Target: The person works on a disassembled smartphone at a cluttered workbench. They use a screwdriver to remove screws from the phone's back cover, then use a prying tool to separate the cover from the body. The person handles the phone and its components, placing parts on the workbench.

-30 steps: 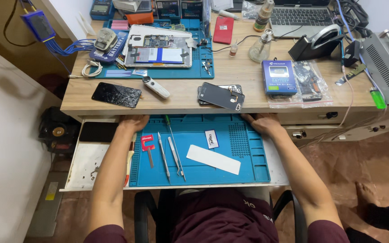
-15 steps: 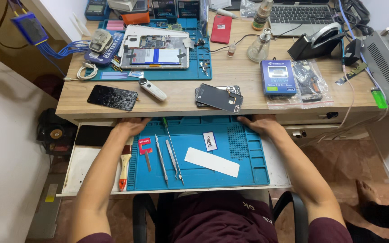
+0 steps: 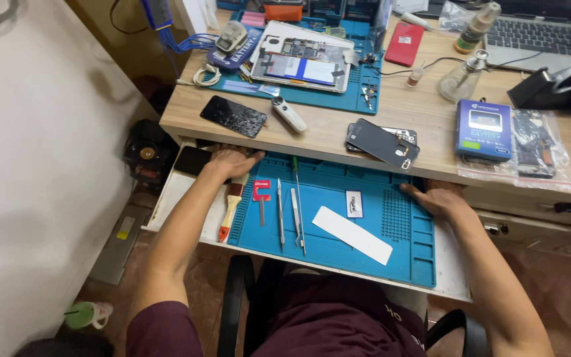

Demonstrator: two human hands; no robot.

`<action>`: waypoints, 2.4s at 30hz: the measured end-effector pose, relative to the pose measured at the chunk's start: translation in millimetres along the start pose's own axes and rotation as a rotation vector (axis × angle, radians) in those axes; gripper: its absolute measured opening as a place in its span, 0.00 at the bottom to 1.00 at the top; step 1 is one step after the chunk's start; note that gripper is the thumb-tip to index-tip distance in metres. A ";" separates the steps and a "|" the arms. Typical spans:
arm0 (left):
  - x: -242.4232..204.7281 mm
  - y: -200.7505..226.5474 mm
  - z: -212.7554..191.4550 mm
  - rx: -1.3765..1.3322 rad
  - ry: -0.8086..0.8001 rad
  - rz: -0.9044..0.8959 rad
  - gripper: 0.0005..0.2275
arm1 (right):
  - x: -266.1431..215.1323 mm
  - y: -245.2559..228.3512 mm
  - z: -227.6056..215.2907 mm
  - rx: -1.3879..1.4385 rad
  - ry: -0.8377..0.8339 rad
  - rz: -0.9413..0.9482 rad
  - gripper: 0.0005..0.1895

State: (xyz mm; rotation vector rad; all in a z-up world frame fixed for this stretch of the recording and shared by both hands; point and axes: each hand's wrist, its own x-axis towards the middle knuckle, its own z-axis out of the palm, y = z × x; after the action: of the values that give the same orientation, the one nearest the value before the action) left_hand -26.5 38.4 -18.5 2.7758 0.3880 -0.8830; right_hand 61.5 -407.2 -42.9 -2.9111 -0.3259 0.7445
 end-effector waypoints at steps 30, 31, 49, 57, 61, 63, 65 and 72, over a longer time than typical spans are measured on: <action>-7.2 -5.9 14.9 0.053 0.163 0.058 0.34 | -77.2 -54.7 -58.9 -0.009 0.045 0.072 0.41; -21.2 2.7 7.7 0.071 0.145 0.038 0.35 | -73.0 -48.4 -54.7 -0.024 0.061 0.067 0.42; -35.0 13.4 0.1 0.120 0.108 0.007 0.39 | -4.3 82.2 68.0 0.232 0.678 -0.088 0.12; -48.3 24.0 -8.9 0.139 0.099 0.008 0.41 | -88.8 16.9 22.9 1.286 0.252 -0.089 0.18; -50.5 24.5 -10.3 0.108 0.102 0.005 0.40 | -93.2 -7.4 20.5 1.366 0.110 -0.158 0.15; -55.2 26.5 -12.8 0.097 0.096 -0.003 0.41 | -77.2 -1.1 26.2 1.311 0.074 -0.187 0.13; -62.4 30.8 -17.0 0.088 0.119 0.021 0.40 | -39.8 26.3 44.6 0.653 0.450 -0.198 0.12; -56.6 28.5 -13.6 0.095 0.114 0.011 0.39 | -2.3 37.2 46.8 -0.018 0.445 -0.092 0.30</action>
State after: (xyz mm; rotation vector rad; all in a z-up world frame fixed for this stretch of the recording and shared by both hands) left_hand -55.0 4.6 28.9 2.9217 0.3576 -0.7620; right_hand 43.5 -440.9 -88.8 -2.9434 -0.4113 0.0711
